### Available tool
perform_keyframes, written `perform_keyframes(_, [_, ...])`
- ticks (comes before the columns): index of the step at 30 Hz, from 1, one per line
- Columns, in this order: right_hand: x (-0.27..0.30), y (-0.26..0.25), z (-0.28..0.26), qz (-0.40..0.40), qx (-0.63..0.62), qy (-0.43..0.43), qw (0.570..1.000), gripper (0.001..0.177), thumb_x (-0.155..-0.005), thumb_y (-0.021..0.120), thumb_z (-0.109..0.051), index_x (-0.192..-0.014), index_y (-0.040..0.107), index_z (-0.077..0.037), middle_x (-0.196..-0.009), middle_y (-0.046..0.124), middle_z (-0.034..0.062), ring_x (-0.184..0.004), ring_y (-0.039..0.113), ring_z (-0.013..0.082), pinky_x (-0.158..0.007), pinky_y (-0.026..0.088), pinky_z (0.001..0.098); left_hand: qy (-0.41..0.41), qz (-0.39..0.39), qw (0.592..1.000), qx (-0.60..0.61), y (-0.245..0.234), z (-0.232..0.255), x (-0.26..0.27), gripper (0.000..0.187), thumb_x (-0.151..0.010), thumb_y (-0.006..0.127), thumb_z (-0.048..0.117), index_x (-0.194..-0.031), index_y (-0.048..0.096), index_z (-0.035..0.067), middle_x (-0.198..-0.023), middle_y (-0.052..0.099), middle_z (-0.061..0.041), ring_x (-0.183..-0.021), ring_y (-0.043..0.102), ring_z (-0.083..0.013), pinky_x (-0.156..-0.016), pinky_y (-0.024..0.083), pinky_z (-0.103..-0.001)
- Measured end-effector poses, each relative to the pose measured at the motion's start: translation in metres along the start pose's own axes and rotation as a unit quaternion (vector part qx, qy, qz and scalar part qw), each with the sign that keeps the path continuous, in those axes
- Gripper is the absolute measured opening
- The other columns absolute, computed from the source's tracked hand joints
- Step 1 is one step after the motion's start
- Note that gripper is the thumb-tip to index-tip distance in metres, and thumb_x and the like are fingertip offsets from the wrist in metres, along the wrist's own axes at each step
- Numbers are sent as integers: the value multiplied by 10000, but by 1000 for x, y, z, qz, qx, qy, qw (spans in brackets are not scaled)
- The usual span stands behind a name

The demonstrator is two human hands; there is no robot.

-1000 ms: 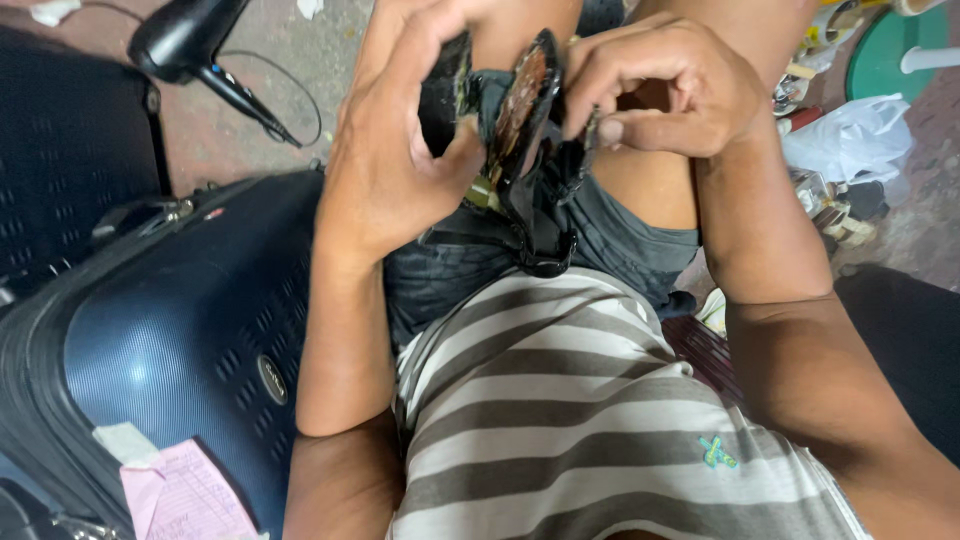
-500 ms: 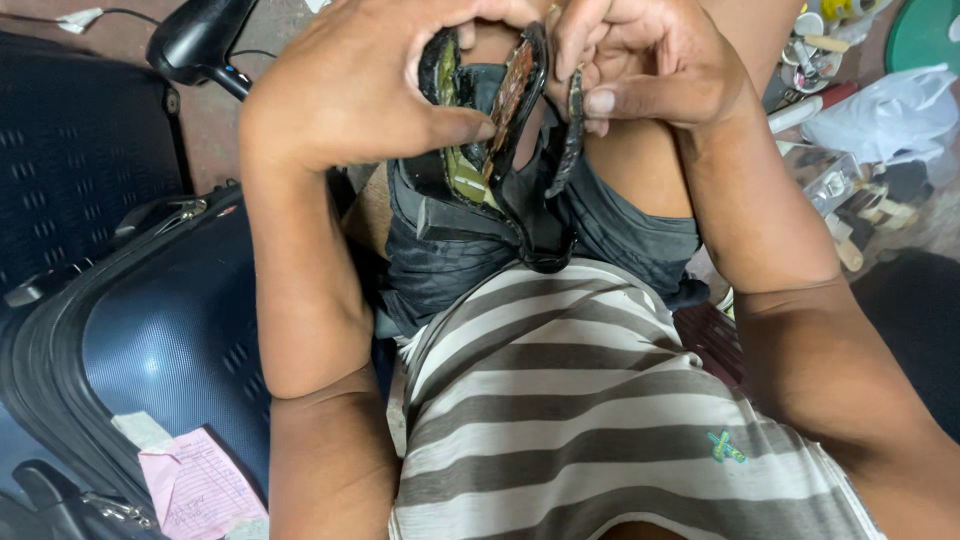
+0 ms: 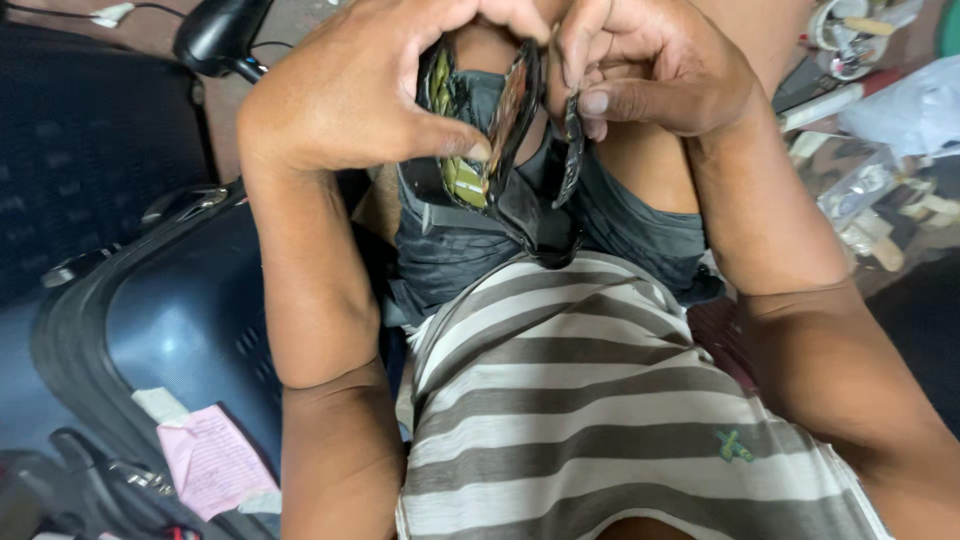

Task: The person is repairing a black high-heeled shoe by hand. They repeatedly peel away old adhesive and debris from the heel and sole, then press the parts together to reattach them.

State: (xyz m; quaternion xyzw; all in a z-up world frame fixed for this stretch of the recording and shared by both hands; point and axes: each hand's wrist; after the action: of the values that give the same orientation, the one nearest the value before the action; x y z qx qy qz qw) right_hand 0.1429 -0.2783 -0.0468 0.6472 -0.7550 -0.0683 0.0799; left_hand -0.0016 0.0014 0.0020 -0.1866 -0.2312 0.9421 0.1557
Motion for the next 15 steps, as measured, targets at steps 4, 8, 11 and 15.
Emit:
perform_keyframes(4, [0, 4, -4, 68, -2, 50, 996, 129, -995, 627, -62, -1115, 612, -17, -1000, 675, 88, -738, 622, 85, -690, 510, 201, 5, -4, 1000, -9, -2, 10, 6, 673, -730, 921, 143, -1324, 607, 108, -1227, 655, -101, -1142, 649, -293, -983, 509, -396])
perform_keyframes(8, [-6, 8, -9, -35, 14, -7, 999, 134, -1073, 636, -72, -1152, 554, -3, -1032, 688, 105, -805, 640, 99, -722, 516, 203, -47, -29, 994, 93, 0, 13, 5, 571, -812, 889, 161, -1294, 594, 79, -1194, 661, -69, -1112, 667, -201, -995, 530, -349])
perform_keyframes(11, [-12, 12, -10, -103, 7, -41, 994, 202, -1074, 662, -83, -1183, 516, 5, -1079, 682, 120, -901, 670, 127, -759, 533, 218, -121, -32, 989, 76, 2, 14, 5, 557, -796, 866, 169, -1292, 633, 71, -1041, 670, -56, -981, 666, -175, -891, 530, -331])
perform_keyframes(15, [-12, 15, -9, -90, 8, -19, 996, 219, -1050, 645, -95, -1195, 512, 1, -993, 693, 118, -770, 646, 90, -667, 508, 204, -168, -22, 982, 83, 9, 14, -2, 440, -888, 843, 211, -1265, 655, 84, -942, 691, -1, -868, 690, -105, -773, 559, -278])
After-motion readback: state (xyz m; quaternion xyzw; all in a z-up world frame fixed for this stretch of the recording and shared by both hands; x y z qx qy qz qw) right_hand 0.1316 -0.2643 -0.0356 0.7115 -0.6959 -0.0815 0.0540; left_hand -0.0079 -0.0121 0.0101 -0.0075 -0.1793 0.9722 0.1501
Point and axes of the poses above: each hand's wrist, its own x-axis away from the middle knuckle, its own y-axis out of the palm, z = x × y
